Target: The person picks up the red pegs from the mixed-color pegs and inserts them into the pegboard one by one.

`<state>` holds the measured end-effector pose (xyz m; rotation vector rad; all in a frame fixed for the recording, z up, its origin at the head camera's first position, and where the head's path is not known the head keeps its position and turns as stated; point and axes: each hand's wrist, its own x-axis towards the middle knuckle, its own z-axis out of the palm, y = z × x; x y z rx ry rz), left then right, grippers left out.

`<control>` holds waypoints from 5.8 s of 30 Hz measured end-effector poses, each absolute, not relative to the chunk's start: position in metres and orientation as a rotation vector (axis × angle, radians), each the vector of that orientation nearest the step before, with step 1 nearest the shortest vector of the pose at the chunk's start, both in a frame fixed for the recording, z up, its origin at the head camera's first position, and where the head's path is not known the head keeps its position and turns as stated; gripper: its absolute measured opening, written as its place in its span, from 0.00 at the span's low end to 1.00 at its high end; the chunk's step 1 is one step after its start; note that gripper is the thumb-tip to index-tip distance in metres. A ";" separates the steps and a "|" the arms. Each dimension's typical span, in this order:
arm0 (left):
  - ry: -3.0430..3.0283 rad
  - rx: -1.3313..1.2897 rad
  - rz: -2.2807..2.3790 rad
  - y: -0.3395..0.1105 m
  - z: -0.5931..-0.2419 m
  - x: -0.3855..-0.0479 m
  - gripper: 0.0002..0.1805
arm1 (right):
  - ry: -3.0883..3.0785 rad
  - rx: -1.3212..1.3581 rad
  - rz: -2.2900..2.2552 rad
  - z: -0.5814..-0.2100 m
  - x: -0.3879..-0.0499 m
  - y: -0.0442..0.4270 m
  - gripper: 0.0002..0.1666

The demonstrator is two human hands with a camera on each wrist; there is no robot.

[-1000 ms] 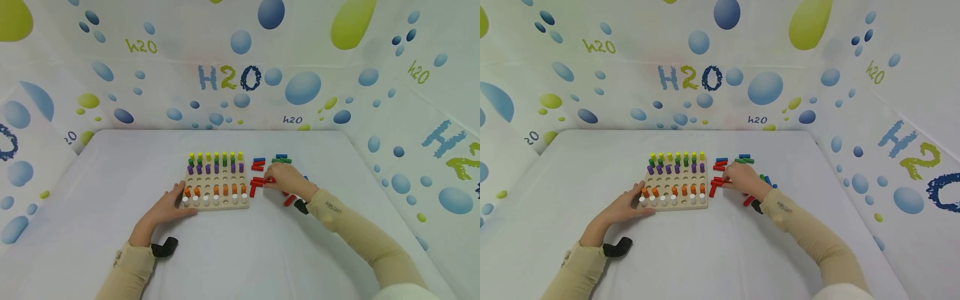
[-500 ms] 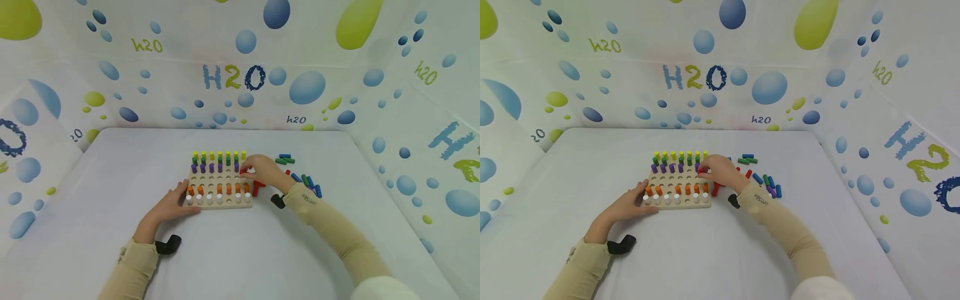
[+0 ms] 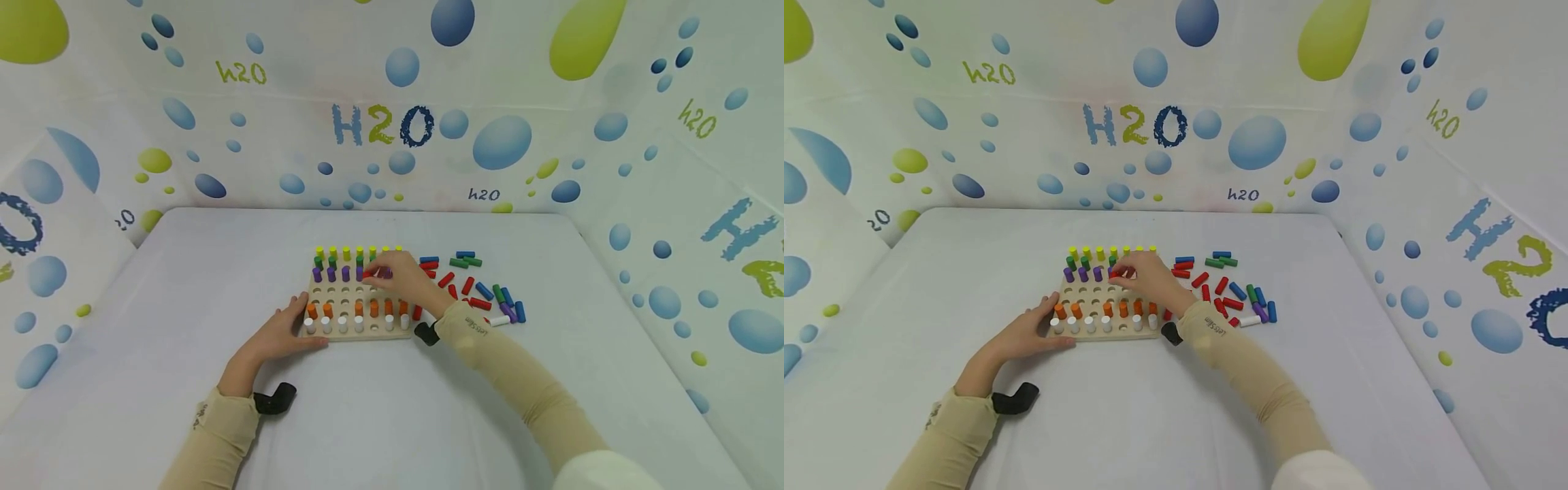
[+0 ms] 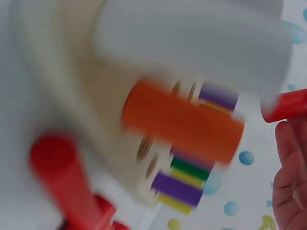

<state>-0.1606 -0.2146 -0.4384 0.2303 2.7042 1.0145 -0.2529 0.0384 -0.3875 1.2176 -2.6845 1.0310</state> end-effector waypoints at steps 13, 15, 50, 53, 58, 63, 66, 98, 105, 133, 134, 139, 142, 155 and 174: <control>2.710 0.243 1.005 -0.212 -0.439 -0.156 0.60 | -2.674 1.030 1.369 -0.395 -0.244 -0.003 0.13; 2.709 0.242 1.006 -0.212 -0.440 -0.155 0.60 | -2.693 0.971 1.416 -0.395 -0.242 -0.008 0.13; 2.733 0.261 1.005 -0.206 -0.437 -0.146 0.58 | -2.813 0.723 1.428 -0.409 -0.237 -0.059 0.10; 2.741 0.272 0.997 -0.206 -0.435 -0.146 0.58 | -2.847 0.717 1.417 -0.412 -0.238 -0.059 0.10; 2.741 0.278 1.001 -0.205 -0.435 -0.146 0.57 | -2.852 0.745 1.432 -0.418 -0.238 -0.059 0.10; 2.742 0.279 0.998 -0.205 -0.436 -0.146 0.57 | -2.851 0.775 1.415 -0.419 -0.237 -0.059 0.10; 2.743 0.273 0.998 -0.205 -0.436 -0.146 0.57 | -2.855 0.785 1.416 -0.419 -0.237 -0.059 0.10; 2.740 0.289 1.011 -0.208 -0.437 -0.146 0.57 | -2.936 0.806 1.189 -0.403 -0.231 -0.055 0.14; 2.744 0.294 1.004 -0.207 -0.438 -0.148 0.57 | -2.962 0.818 1.107 -0.400 -0.231 -0.048 0.17; 2.732 0.245 0.999 -0.205 -0.437 -0.147 0.58 | -2.973 0.873 1.088 -0.382 -0.222 -0.017 0.24; 2.732 0.244 1.000 -0.206 -0.437 -0.147 0.58 | -2.971 0.873 1.091 -0.382 -0.222 -0.016 0.24; 2.736 0.243 1.004 -0.205 -0.436 -0.147 0.58 | -2.963 0.850 1.101 -0.382 -0.222 -0.008 0.23; 2.738 0.259 1.009 -0.205 -0.437 -0.148 0.58 | -2.950 0.840 1.110 -0.382 -0.222 -0.001 0.22; 2.745 0.264 1.021 -0.205 -0.439 -0.147 0.59 | -2.879 0.803 1.184 -0.382 -0.222 0.035 0.22; 2.733 0.220 1.011 -0.206 -0.441 -0.148 0.60 | -2.925 0.603 1.167 -0.384 -0.221 0.077 0.21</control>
